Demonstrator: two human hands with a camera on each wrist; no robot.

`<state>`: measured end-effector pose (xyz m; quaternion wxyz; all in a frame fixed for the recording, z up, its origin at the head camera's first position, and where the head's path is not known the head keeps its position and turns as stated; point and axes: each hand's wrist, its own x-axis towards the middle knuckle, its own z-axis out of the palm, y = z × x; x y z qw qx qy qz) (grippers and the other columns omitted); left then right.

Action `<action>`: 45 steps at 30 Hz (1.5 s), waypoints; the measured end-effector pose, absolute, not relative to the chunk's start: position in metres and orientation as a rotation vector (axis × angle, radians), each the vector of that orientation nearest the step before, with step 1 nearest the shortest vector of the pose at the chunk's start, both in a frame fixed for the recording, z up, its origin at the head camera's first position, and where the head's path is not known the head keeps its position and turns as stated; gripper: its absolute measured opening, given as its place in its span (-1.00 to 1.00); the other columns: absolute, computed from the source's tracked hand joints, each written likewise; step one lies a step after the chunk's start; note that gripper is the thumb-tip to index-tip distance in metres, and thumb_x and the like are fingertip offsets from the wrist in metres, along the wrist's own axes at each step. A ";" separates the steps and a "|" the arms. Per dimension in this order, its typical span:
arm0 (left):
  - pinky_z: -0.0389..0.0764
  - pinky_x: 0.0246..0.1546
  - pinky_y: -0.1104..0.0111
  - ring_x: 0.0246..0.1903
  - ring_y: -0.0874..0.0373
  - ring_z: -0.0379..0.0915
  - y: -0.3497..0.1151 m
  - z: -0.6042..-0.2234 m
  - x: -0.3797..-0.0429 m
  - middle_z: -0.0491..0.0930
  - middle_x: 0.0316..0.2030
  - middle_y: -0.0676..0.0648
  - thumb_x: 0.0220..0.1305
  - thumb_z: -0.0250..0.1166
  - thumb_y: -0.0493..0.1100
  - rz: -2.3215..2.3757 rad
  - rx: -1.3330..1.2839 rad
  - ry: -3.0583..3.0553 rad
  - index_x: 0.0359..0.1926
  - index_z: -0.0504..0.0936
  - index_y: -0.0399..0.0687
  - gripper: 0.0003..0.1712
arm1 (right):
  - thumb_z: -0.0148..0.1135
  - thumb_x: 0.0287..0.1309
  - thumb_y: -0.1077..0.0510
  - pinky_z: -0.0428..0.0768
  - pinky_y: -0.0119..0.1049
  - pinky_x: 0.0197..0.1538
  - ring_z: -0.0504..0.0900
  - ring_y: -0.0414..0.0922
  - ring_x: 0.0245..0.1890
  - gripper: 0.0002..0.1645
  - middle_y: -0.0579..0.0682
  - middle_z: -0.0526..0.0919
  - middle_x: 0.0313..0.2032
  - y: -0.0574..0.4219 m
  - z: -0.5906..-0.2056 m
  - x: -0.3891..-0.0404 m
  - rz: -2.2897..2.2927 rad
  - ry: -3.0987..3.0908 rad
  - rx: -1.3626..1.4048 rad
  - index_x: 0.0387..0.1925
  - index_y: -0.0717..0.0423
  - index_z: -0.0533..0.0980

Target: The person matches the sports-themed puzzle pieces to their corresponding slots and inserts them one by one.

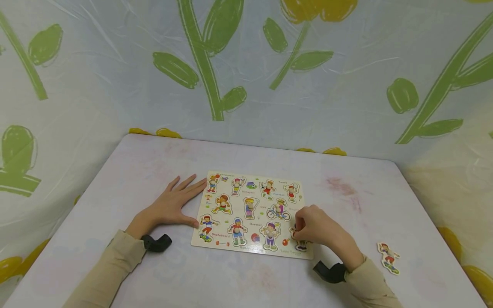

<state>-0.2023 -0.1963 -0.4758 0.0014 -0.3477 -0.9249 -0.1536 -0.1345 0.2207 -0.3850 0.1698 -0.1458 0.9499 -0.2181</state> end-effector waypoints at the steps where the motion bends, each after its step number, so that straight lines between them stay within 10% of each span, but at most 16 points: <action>1: -0.31 0.43 -0.17 0.53 -0.08 -0.26 -0.196 -0.476 -0.202 -0.01 0.55 0.07 -0.16 0.23 0.69 -0.486 -1.092 -2.902 0.57 0.04 0.05 0.41 | 0.48 -0.15 0.30 0.38 -0.36 -0.59 0.40 -0.20 -0.61 -0.69 -0.12 0.42 -0.64 0.221 -0.385 -0.134 -0.619 2.701 -0.416 -0.69 0.02 0.47; 19: -0.32 0.44 -0.17 0.53 -0.08 -0.26 -0.197 -0.477 -0.203 -0.01 0.55 0.06 -0.16 0.22 0.69 -0.484 -1.102 -2.891 0.58 0.02 0.06 0.40 | 0.40 0.04 0.26 0.43 -0.34 -0.60 0.44 -0.21 -0.69 -0.73 -0.10 0.46 -0.67 0.226 -0.375 -0.134 -0.664 2.654 -0.376 -0.64 0.06 0.49; 45: -0.31 0.43 -0.19 0.53 -0.08 -0.25 -0.196 -0.476 -0.202 0.00 0.55 0.06 -0.17 0.20 0.71 -0.495 -1.098 -2.886 0.57 0.02 0.05 0.42 | 0.21 0.33 0.17 0.61 -0.34 -0.47 0.58 -0.19 -0.59 -0.82 -0.07 0.58 -0.55 0.353 -0.323 -0.110 -0.661 2.837 -0.128 -0.33 0.21 0.59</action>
